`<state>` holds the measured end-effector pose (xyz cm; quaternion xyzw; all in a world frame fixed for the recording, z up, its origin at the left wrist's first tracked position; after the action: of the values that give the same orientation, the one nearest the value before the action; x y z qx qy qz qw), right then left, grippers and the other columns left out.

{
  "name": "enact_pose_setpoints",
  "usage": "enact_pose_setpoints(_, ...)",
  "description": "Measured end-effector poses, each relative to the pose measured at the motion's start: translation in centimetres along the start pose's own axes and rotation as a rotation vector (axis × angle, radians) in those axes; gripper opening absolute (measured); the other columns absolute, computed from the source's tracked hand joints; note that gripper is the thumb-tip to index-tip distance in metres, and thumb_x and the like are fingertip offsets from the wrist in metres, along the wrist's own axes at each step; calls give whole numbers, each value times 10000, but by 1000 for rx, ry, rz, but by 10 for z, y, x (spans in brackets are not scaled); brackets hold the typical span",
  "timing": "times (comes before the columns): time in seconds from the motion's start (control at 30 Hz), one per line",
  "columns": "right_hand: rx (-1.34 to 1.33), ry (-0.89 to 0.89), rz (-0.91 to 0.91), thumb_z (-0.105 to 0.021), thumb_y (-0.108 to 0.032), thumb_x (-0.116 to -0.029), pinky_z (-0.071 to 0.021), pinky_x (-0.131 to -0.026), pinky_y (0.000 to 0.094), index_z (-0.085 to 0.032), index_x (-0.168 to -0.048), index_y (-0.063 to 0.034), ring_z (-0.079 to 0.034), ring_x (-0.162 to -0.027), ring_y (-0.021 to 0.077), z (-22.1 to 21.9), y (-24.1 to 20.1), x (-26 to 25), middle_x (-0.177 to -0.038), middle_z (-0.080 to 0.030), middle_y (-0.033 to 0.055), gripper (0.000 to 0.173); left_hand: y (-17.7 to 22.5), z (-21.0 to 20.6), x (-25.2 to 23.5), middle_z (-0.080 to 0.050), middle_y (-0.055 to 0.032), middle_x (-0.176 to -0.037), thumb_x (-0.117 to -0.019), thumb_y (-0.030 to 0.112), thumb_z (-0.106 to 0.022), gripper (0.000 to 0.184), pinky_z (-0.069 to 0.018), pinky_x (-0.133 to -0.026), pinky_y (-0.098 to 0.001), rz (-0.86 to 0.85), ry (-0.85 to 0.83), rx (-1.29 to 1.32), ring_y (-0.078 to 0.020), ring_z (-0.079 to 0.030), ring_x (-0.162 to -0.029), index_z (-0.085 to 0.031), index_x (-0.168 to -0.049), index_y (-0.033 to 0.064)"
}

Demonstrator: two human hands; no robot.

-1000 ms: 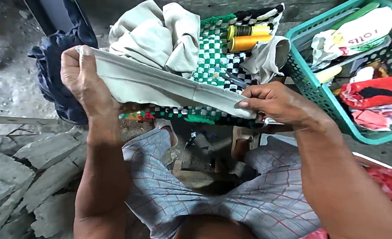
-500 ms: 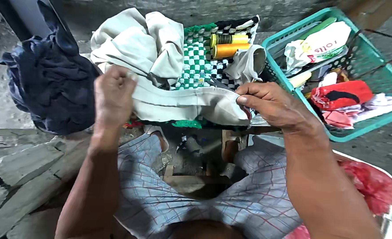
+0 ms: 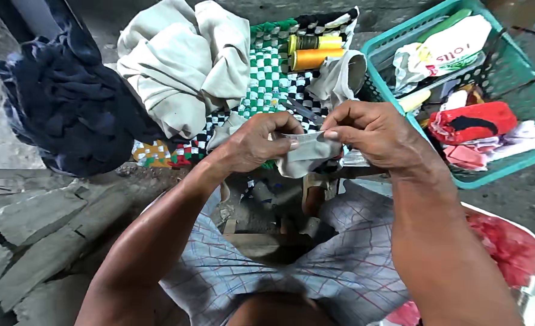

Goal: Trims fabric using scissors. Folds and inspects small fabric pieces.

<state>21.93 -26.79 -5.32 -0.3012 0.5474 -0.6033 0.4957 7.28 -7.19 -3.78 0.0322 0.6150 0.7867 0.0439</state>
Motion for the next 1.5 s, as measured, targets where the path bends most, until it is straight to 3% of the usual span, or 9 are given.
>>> enact_pose_setpoints(0.23, 73, 126, 62, -571, -153, -1028, -553, -698, 211, -689, -1030, -54, -637, -774, 45, -1, -2, -1, -878, -677, -12, 154, 4, -5, 6, -701, -81, -974, -956, -2, -598, 176, -579, -798, -259, 64, -31, 154, -105, -673, -874, -673, -1112, -30)
enact_pose_setpoints(0.3, 149, 193, 58, -548, -149, -1032, -588, -817, 266, -675, -1133, -41, -677, -906, 98, -4, -3, -3, -1014, -703, 34, 195, 3, -5, 6, -696, -86, -961, -963, -6, -587, 175, -581, -757, -254, 71, 0, 193, -109, -669, -838, -668, -1116, -34)
enact_pose_setpoints(0.37, 262, 237, 123, -585, -128, -1006, -572, -934, 337, -660, -1194, -11, -653, -1060, 171, -10, -4, -5, -1169, -661, 98, 234, 2, -4, 7, -697, -91, -953, -968, -3, -575, 177, -583, -728, -257, 91, 33, 234, -115, -671, -814, -668, -1116, -35)
enact_pose_setpoints(0.47, 427, 242, 258, -655, -96, -965, -508, -1054, 379, -670, -1141, 3, -590, -1238, 229, -25, -18, -5, -1272, -627, 147, 203, 1, -3, 8, -694, -92, -936, -972, 7, -585, 160, -588, -715, -261, 144, 79, 272, -118, -672, -795, -670, -1101, -31)
enact_pose_setpoints(0.63, 599, 226, 374, -684, -106, -946, -423, -1156, 476, -721, -1025, -16, -506, -1361, 337, -48, -20, -6, -1298, -628, 179, 125, 1, -5, 10, -685, -67, -892, -956, 9, -611, 131, -554, -687, -234, 194, 114, 311, -91, -644, -765, -675, -1067, -20)
enact_pose_setpoints(0.9, 690, 242, 328, -666, -121, -949, -408, -1166, 480, -726, -1013, -21, -498, -1371, 345, -55, -16, -6, -1287, -642, 166, 133, 4, -6, 11, -699, -72, -922, -946, -10, -636, 137, -553, -722, -224, 201, 132, 146, -84, -652, -795, -693, -1070, -23)
enact_pose_setpoints(1.1, 819, 285, 361, -612, -93, -975, -438, -1127, 487, -711, -941, -12, -523, -1337, 365, -61, -21, -5, -1215, -673, 161, 133, 5, -9, 11, -707, -74, -932, -951, -15, -610, 131, -562, -771, -234, 186, 111, 220, -85, -665, -835, -694, -1052, -26)
enact_pose_setpoints(1.33, 607, 456, 270, -530, -74, -1013, -447, -1109, 484, -608, -1018, 17, -526, -1320, 338, -33, -21, 3, -1231, -631, 182, 119, 6, -5, 12, -706, -81, -938, -967, -12, -585, 188, -572, -739, -238, 203, 120, 218, -97, -669, -816, -699, -1116, -24)
enact_pose_setpoints(1.5, 624, 352, 322, -592, -80, -992, -410, -1145, 493, -674, -1001, 5, -501, -1347, 344, -41, -23, 3, -1232, -644, 162, 118, 4, -5, 11, -705, -85, -945, -967, -8, -582, 195, -574, -734, -242, 207, 115, 247, -97, -668, -815, -693, -1126, -29)
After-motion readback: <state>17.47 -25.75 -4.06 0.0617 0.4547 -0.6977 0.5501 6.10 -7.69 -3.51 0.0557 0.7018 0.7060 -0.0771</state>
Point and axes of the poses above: each hand's wrist, its own x-axis away from the middle knuckle, its own z-axis out of the back of the hand, y = z × x, the point moved 2 cm from there along -x, towards the middle knuckle
